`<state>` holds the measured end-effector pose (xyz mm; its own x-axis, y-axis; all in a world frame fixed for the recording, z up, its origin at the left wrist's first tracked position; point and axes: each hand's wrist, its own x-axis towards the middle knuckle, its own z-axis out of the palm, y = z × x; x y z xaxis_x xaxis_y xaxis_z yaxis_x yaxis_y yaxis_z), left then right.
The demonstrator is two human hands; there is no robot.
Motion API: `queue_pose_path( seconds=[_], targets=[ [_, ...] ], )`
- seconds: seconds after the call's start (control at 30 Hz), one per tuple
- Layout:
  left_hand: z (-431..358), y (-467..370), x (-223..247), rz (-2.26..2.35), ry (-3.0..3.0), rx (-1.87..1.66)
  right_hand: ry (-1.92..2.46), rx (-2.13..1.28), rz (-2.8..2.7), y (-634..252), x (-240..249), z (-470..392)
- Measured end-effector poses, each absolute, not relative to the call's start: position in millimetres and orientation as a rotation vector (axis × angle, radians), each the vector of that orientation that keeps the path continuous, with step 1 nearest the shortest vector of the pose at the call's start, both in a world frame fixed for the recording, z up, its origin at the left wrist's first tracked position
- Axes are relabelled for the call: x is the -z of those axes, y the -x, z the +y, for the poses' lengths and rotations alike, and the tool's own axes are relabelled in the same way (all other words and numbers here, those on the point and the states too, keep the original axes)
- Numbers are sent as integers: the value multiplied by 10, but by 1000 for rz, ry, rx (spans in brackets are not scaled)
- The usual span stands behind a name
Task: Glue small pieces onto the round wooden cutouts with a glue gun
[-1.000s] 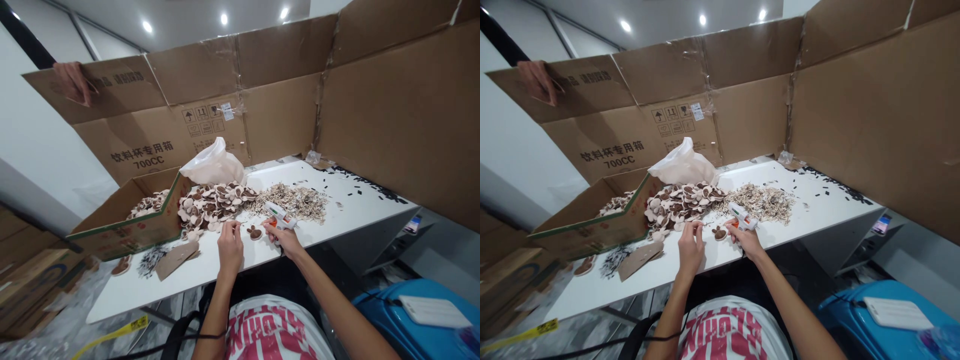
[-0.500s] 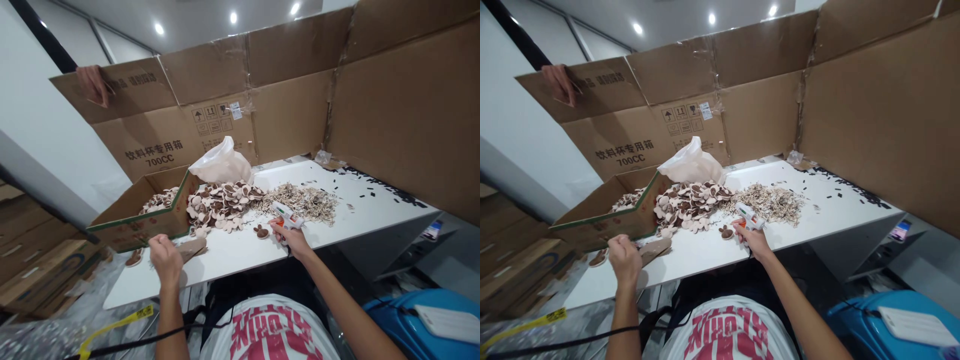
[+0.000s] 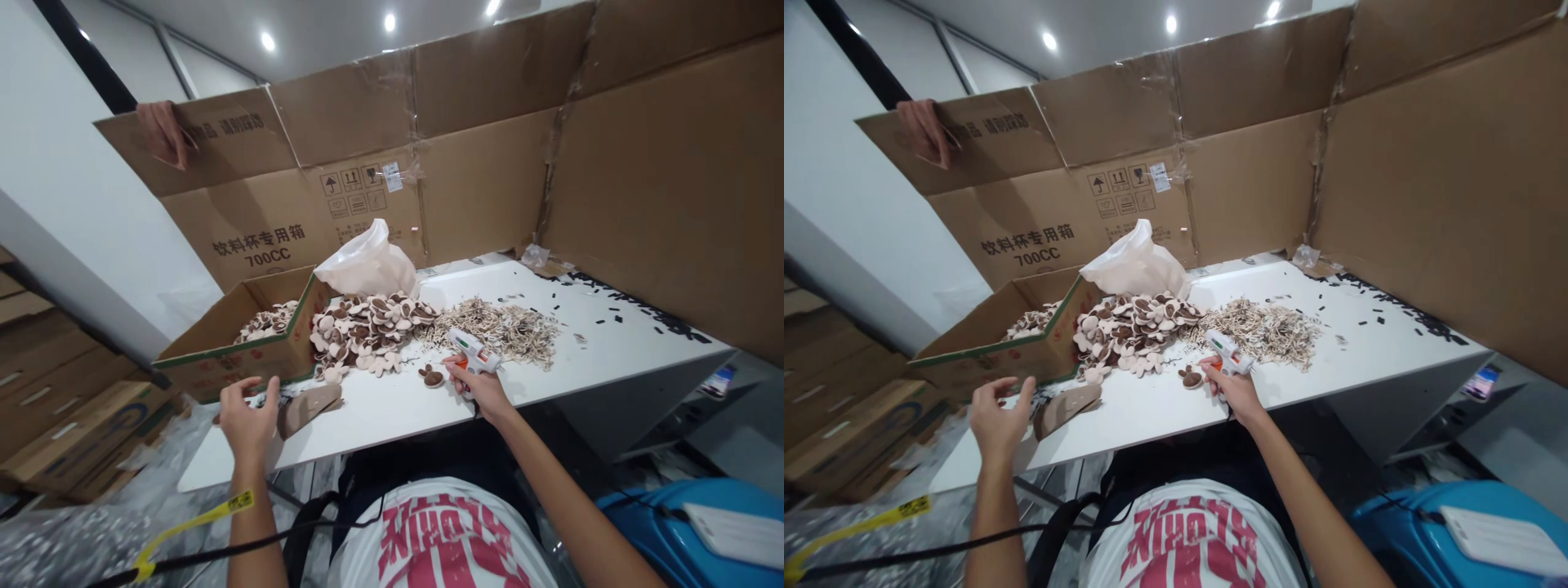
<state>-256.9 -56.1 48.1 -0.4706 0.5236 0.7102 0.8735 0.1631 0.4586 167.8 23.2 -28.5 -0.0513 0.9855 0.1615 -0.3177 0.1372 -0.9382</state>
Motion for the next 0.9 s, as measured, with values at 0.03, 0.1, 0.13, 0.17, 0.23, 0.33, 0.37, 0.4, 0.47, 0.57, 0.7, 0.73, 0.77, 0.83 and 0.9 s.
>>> queue_pose_path(
  seconds=[0.03, 0.1, 0.13, 0.17, 0.23, 0.33, 0.37, 0.4, 0.47, 0.57, 0.7, 0.73, 0.77, 0.83, 0.9],
  targets=[
    [-541, 2521, -472, -2036, 1340, 1223, 825, -1284, -1088, -1677, 289, 234],
    [-489, 2378, -445, -2012, 1383, 1211, 816, -1282, -1085, -1676, 292, 237],
    [-458, 2280, -428, -2000, 1412, 1223, 813, -1283, -1085, -1675, 291, 238],
    [-425, 2164, -411, -1981, 1446, 1249, 812, -1285, -1085, -1674, 289, 239],
    [-355, 1880, -379, -1890, 1598, 1321, 818, -1288, -1085, -1672, 278, 238],
    [-249, 1372, -355, -1740, 1951, 1319, 833, -1269, -1094, -1669, 259, 235],
    [-216, 1198, -354, -1686, 2073, 1326, 837, -1266, -1098, -1668, 255, 235],
    [-185, 1027, -356, -1646, 2163, 1352, 840, -1265, -1100, -1666, 254, 235],
    [-133, 713, -359, -1581, 2305, 1403, 846, -1276, -1101, -1663, 258, 238],
    [-72, 353, -347, -1500, 2500, 1413, 859, -1296, -1109, -1659, 280, 246],
    [-9, 112, -273, -1469, 2644, 1405, 845, -1296, -1134, -1658, 297, 253],
    [3, 86, -248, -1471, 2656, 1421, 838, -1289, -1139, -1659, 295, 252],
    [13, 69, -223, -1478, 2664, 1447, 832, -1282, -1142, -1660, 290, 249],
    [26, 54, -179, -1508, 2677, 1530, 820, -1273, -1145, -1664, 278, 244],
    [31, 49, -146, -1570, 2683, 1650, 805, -1280, -1134, -1669, 269, 242]
  ],
)
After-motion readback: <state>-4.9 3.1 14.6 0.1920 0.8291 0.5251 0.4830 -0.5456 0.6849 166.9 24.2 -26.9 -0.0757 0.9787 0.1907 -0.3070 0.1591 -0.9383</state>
